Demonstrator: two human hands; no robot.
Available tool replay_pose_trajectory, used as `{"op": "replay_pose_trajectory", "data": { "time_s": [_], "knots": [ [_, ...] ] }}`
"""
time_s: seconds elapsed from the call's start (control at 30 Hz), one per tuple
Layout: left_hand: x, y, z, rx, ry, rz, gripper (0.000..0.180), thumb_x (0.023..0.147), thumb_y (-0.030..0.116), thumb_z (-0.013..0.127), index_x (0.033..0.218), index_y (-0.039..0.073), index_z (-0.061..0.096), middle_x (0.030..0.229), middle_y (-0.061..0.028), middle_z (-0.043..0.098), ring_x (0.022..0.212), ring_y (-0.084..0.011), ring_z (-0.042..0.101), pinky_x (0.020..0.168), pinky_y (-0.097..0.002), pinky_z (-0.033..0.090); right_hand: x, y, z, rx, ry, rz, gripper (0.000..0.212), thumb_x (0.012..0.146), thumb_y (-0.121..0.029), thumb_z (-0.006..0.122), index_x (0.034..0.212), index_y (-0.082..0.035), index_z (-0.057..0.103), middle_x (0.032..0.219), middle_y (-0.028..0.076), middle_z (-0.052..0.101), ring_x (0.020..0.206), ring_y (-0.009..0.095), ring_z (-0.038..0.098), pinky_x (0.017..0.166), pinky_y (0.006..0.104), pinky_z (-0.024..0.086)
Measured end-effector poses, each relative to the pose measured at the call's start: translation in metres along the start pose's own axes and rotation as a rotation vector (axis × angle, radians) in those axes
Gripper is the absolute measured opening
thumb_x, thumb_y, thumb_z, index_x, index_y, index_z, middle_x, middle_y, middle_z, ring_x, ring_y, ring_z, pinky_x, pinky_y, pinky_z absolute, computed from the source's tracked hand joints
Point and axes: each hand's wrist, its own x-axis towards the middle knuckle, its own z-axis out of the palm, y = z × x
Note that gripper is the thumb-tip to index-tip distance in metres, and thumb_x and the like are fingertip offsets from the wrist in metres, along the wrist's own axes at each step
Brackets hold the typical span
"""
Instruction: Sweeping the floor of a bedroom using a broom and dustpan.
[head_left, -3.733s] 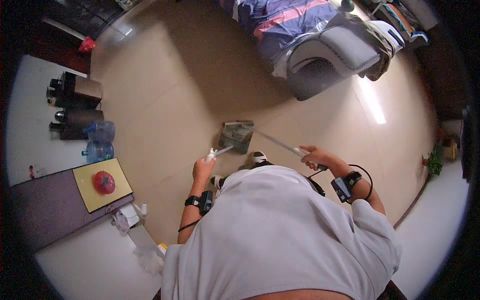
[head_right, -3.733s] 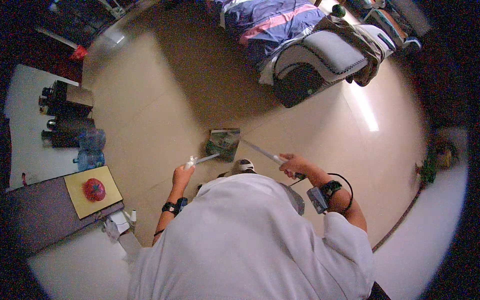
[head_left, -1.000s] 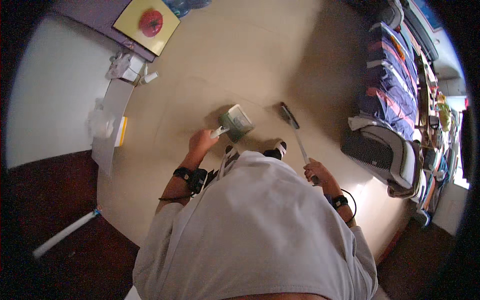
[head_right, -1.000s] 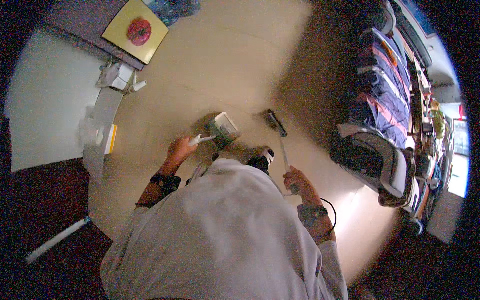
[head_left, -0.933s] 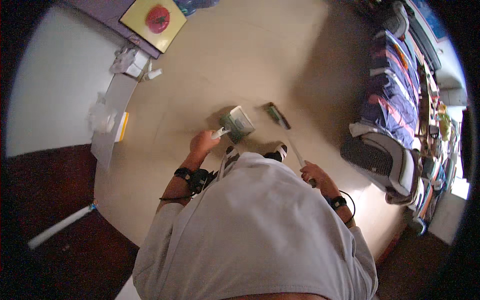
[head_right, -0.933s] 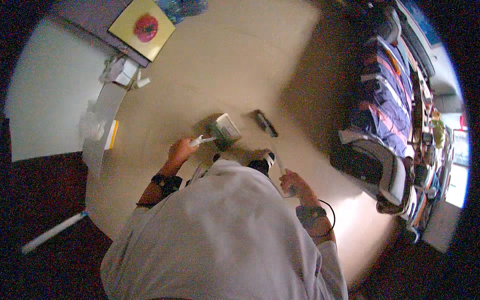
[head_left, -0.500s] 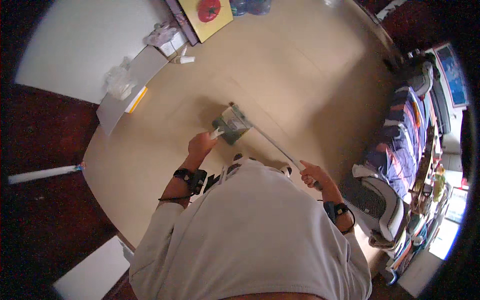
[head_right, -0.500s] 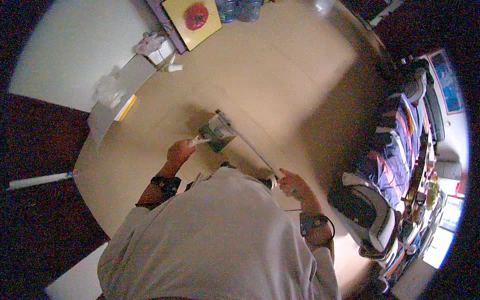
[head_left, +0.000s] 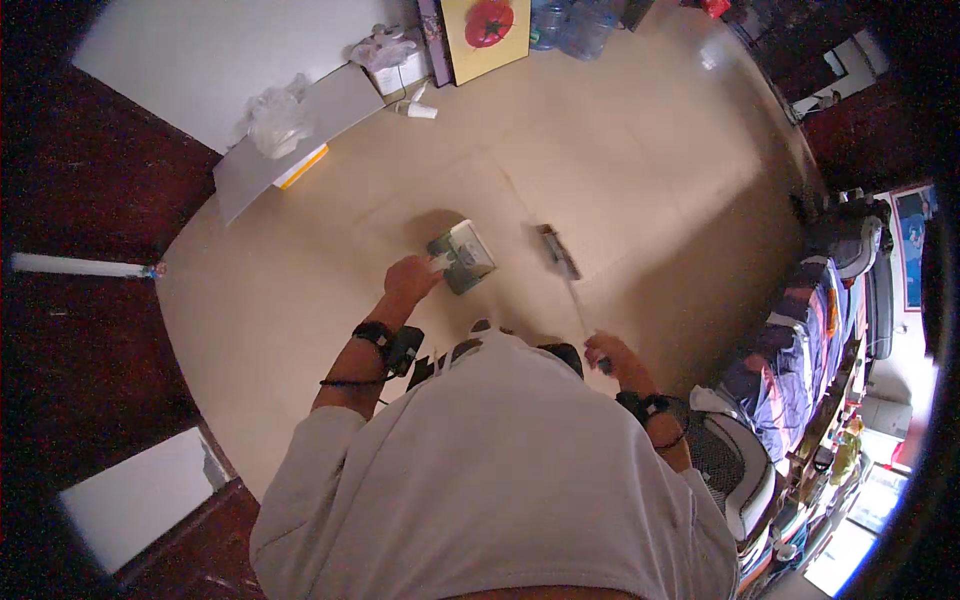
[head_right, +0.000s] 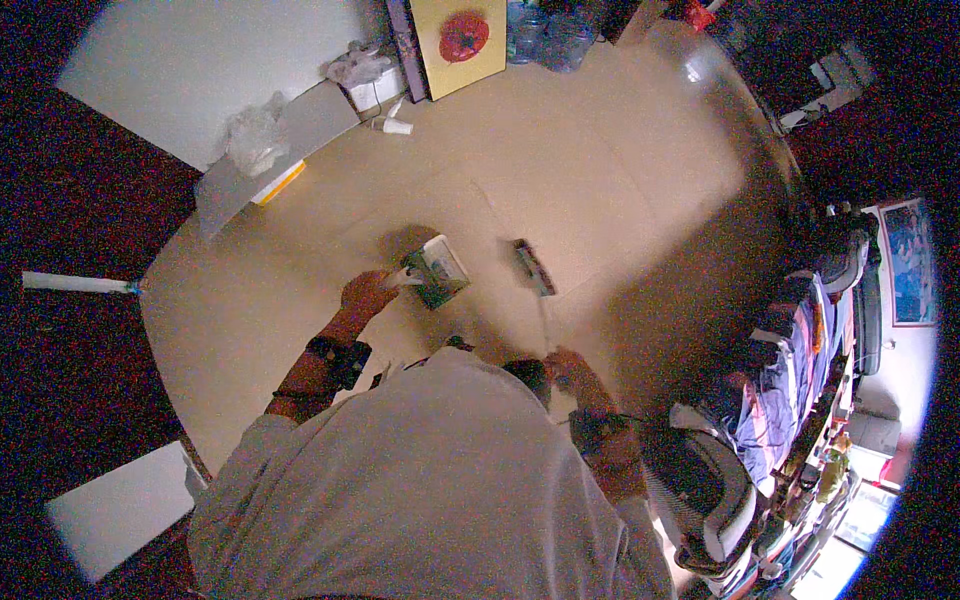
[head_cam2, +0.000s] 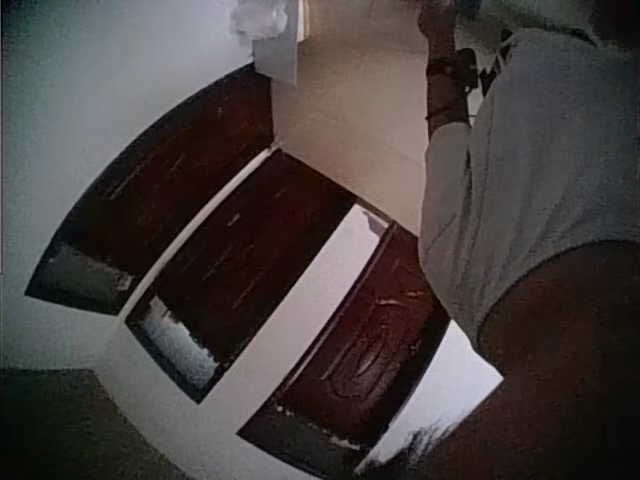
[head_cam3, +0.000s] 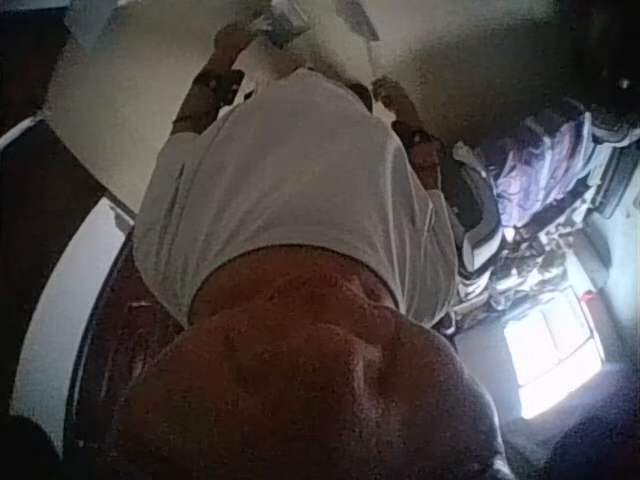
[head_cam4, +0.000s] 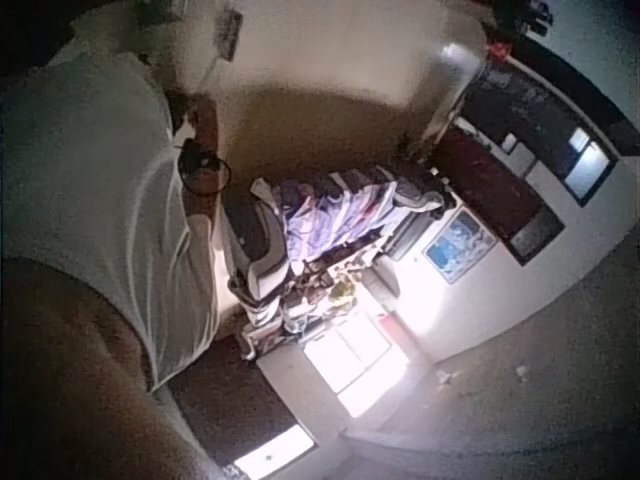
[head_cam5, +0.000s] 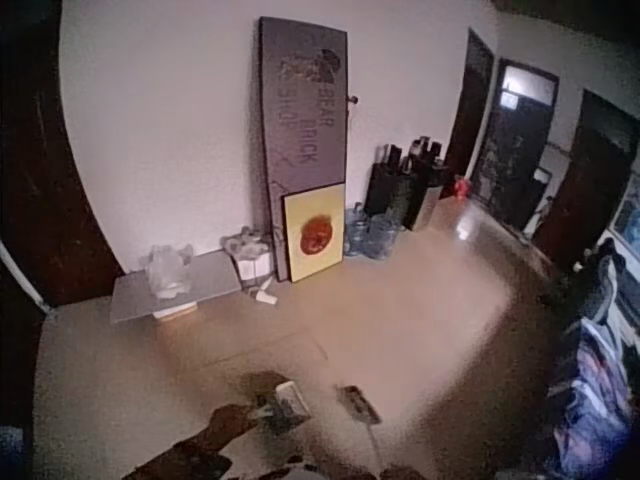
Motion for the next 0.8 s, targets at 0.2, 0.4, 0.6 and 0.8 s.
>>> {"op": "replay_pose_trajectory", "data": {
  "time_s": [0.2, 0.4, 0.6, 0.8],
  "knots": [
    [0.026, 0.002, -0.007, -0.022, -0.142, -0.108, 0.045, 0.079, 0.046, 0.06, 0.106, 0.011, 0.066, 0.097, -0.0153, 0.067, 0.091, -0.034, 0.064, 0.083, -0.0453, 0.051, 0.008, -0.079, 0.052, 0.063, -0.027, 0.598, 0.04, 0.084, -0.014, 0.058, 0.121, 0.001, 0.053, 0.073, 0.007, 0.06, 0.064, 0.015, 0.057, 0.056, 0.0302, 0.047],
    [0.025, -0.009, -0.02, -0.06, 0.021, -0.065, 0.047, 0.079, 0.046, 0.059, 0.111, 0.011, 0.065, 0.1, -0.0144, 0.067, 0.091, -0.033, 0.064, 0.084, -0.043, 0.051, 0.019, -0.081, -0.001, -0.088, -0.076, 0.361, 0.039, 0.085, -0.017, 0.059, 0.122, -0.006, 0.055, 0.074, 0.005, 0.062, 0.079, 0.018, 0.057, 0.071, 0.0311, 0.047],
    [0.054, -0.002, -0.009, -0.069, -0.081, -0.205, 0.046, 0.08, 0.048, 0.059, 0.115, 0.017, 0.064, 0.108, -0.0104, 0.066, 0.096, -0.0304, 0.064, 0.085, -0.0421, 0.051, 0.062, -0.148, -0.041, 0.312, 0.198, 0.535, 0.048, 0.093, -0.023, 0.055, 0.136, -0.009, 0.042, 0.066, 0.003, 0.057, 0.053, 0.016, 0.052, 0.044, 0.0306, 0.042],
    [0.09, 0.005, 0.014, -0.127, 0.063, -0.214, 0.044, 0.08, 0.046, 0.059, 0.115, 0.021, 0.064, 0.105, -0.0117, 0.067, 0.097, -0.0314, 0.063, 0.085, -0.0433, 0.051, 0.155, -0.136, -0.099, 0.354, 0.011, 0.626, 0.028, 0.09, -0.032, 0.059, 0.111, -0.013, 0.055, 0.071, 0.007, 0.057, 0.052, 0.021, 0.052, 0.045, 0.0369, 0.045]
  ]
}}
